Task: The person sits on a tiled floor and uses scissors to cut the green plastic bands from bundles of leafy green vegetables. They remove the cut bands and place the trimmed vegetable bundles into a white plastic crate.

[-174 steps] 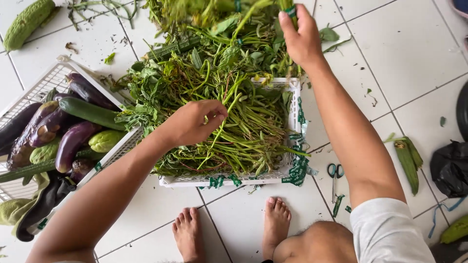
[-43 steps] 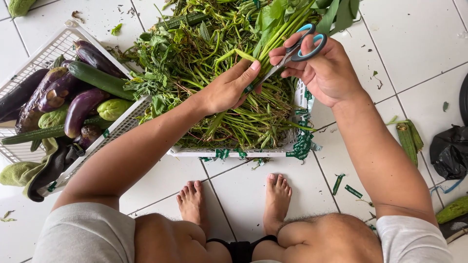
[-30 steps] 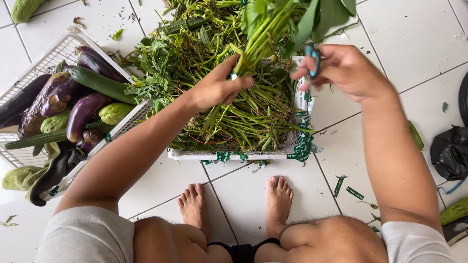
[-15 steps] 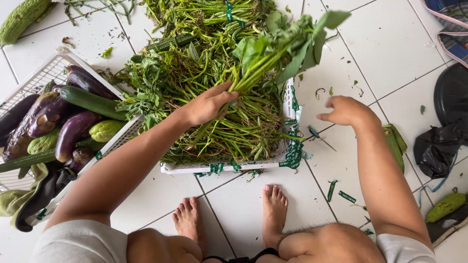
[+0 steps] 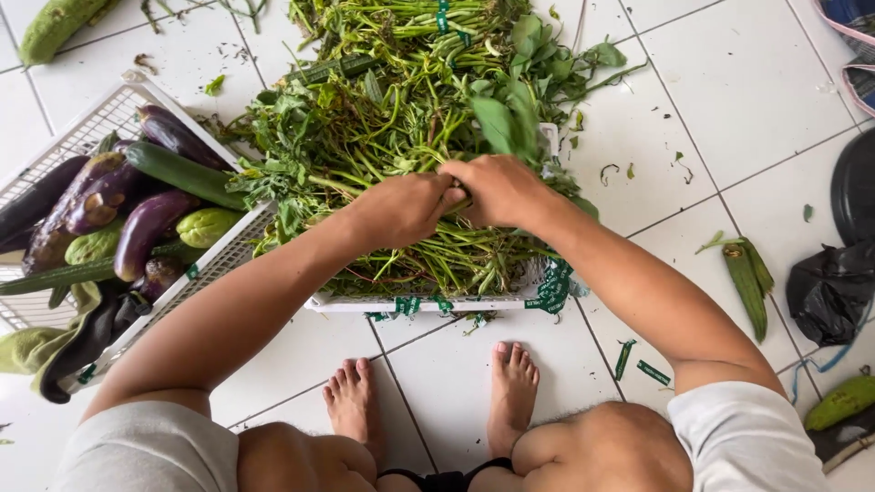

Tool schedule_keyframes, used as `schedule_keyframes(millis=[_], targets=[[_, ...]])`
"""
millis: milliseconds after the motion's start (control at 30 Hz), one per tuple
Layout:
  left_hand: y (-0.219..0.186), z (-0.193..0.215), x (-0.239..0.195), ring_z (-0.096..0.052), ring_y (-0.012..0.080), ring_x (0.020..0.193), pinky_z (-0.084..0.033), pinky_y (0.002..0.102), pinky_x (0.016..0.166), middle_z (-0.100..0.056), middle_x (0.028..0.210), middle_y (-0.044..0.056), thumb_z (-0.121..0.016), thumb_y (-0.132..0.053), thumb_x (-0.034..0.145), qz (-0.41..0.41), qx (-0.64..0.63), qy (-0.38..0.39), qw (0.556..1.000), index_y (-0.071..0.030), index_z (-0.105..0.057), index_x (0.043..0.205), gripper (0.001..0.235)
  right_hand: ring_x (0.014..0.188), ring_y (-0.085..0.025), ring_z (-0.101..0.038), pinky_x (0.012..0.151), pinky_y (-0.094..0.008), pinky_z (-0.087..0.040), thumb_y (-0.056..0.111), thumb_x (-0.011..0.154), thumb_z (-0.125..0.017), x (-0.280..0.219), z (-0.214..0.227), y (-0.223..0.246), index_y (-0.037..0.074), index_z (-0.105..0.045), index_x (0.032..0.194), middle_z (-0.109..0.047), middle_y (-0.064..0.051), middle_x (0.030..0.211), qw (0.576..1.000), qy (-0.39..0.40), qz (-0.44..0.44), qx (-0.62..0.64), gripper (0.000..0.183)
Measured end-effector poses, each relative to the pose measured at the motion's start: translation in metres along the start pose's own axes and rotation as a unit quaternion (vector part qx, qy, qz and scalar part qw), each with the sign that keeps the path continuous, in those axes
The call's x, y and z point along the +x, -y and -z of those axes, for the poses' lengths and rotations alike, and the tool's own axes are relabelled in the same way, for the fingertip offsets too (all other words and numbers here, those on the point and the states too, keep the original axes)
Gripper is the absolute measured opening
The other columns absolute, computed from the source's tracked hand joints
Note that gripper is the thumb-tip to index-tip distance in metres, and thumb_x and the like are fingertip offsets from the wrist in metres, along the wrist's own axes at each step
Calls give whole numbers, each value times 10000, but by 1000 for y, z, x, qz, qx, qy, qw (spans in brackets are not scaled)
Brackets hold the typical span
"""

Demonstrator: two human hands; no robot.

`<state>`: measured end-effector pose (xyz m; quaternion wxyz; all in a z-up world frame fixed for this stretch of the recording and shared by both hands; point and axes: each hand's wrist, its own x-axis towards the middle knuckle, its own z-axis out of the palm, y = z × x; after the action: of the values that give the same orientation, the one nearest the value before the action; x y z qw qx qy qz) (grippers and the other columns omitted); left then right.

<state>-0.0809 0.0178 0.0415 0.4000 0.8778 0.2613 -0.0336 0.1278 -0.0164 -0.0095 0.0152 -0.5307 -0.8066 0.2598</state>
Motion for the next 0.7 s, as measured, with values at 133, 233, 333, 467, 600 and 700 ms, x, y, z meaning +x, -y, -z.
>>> schedule_keyframes(millis=[133, 233, 333, 467, 600, 700], targets=[[37, 8, 3, -710, 296, 633, -625, 411, 709, -659, 726, 160, -320, -263, 1151, 62, 1, -37, 997, 71, -648, 1172, 469, 766, -315, -736, 868, -455, -598, 5, 799, -718, 9, -8, 13, 19, -724, 958, -705, -144, 747, 995, -23, -5, -95, 160], [63, 32, -3, -723, 362, 684, -605, 479, 694, -683, 749, 206, -394, -157, 1121, 82, 39, -87, 992, 65, -650, 1272, 371, 898, -258, -754, 836, -386, -583, 158, 882, -784, 13, -28, -3, 54, -737, 1062, -754, -128, 860, 987, -56, 22, -152, 214], [72, 64, -14, -607, 217, 499, -536, 341, 546, -642, 724, 115, -413, -144, 1143, 78, 21, -214, 973, 50, -669, 1228, 333, 1032, -277, -716, 935, -398, -544, 182, 878, -797, 3, -17, 15, 39, -692, 1216, -750, -162, 1020, 988, -21, 26, -153, 382], [86, 61, -15, -502, 141, 430, -417, 273, 419, -662, 745, 100, -475, -130, 1162, 0, 40, -313, 949, 34, -691, 1164, 271, 1406, -390, -427, 1156, -536, -331, 833, 731, -621, -16, -15, 27, -31, -374, 1506, -462, -248, 1476, 998, -23, 27, -56, 1186], [63, 44, -16, -668, 227, 705, -581, 350, 611, -734, 1036, 170, -562, -315, 1076, -30, -45, -255, 965, 8, -682, 1158, 354, 1412, -406, -400, 1174, -574, -339, 729, 885, -505, -18, -5, 16, -74, -307, 1488, -386, -305, 1529, 964, -209, 1, 165, 1023], [68, 24, -3, -708, 315, 762, -566, 408, 649, -697, 1074, 217, -580, -585, 1034, 0, -216, -133, 967, 17, -592, 1312, 663, 1288, -366, -541, 1039, -434, -476, 398, 969, -774, -23, 4, 2, 57, -297, 1584, -408, -221, 1527, 917, -197, 35, 345, 849]])
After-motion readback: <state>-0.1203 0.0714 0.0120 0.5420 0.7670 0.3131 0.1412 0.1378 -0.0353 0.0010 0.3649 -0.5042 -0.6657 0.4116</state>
